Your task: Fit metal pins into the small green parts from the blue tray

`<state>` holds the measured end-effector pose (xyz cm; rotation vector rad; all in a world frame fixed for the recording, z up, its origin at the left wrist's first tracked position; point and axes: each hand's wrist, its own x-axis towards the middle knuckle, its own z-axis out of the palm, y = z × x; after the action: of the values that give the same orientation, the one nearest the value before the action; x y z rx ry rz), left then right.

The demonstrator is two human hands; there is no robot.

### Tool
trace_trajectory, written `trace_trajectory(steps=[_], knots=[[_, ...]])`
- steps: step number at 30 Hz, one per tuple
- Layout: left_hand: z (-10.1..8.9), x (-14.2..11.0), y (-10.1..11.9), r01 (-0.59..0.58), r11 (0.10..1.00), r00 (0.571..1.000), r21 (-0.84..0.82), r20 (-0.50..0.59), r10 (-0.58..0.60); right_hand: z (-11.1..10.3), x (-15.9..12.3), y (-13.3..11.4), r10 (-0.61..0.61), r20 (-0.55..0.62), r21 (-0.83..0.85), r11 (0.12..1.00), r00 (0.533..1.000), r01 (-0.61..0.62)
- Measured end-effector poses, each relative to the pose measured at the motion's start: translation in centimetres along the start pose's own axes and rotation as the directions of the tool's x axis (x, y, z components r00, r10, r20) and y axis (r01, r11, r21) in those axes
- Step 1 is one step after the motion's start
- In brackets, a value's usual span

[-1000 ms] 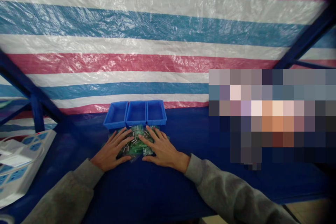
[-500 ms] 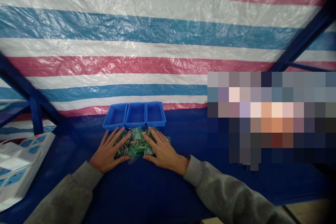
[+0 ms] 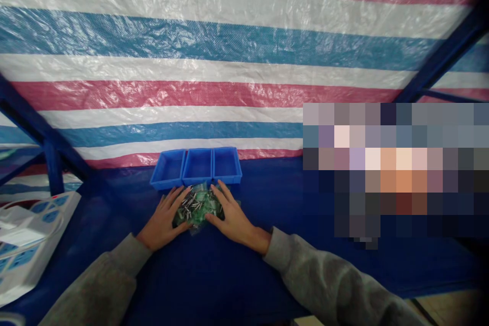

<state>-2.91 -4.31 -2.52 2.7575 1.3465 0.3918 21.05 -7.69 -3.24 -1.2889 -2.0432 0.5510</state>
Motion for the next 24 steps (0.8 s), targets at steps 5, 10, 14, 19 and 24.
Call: trace_trajectory(steps=[5, 10, 14, 19, 24], knots=[[-1.2, -0.3, 0.5, -0.136, 0.987, 0.990, 0.089, -0.016, 0.138, -0.9, -1.1, 0.3, -0.058, 0.029, -0.204, 0.977, 0.998, 0.063], [-0.7, -0.1, 0.2, -0.268, 0.955, 0.963, 0.125, 0.061, 0.262, -0.6, -1.3, -0.2, -0.093, 0.124, -0.299, 0.946, 0.988, 0.127], [-0.5, -0.2, -0.9, -0.290, 0.948, 0.956, 0.132, 0.080, 0.282, -0.6, -0.9, -0.2, -0.131, 0.113, -0.271, 0.949, 0.985, 0.158], [-0.9, -0.8, -1.6, -0.228, 0.957, 0.973, 0.177, 0.061, 0.220, -1.6, -1.8, -0.1, -0.040, 0.001, -0.328, 0.944, 0.999, 0.038], [-0.3, -1.6, -1.8, -0.077, 0.975, 0.997, 0.207, 0.026, 0.073, -1.1, -3.0, 0.3, 0.001, 0.052, -0.369, 0.929, 0.999, 0.018]])
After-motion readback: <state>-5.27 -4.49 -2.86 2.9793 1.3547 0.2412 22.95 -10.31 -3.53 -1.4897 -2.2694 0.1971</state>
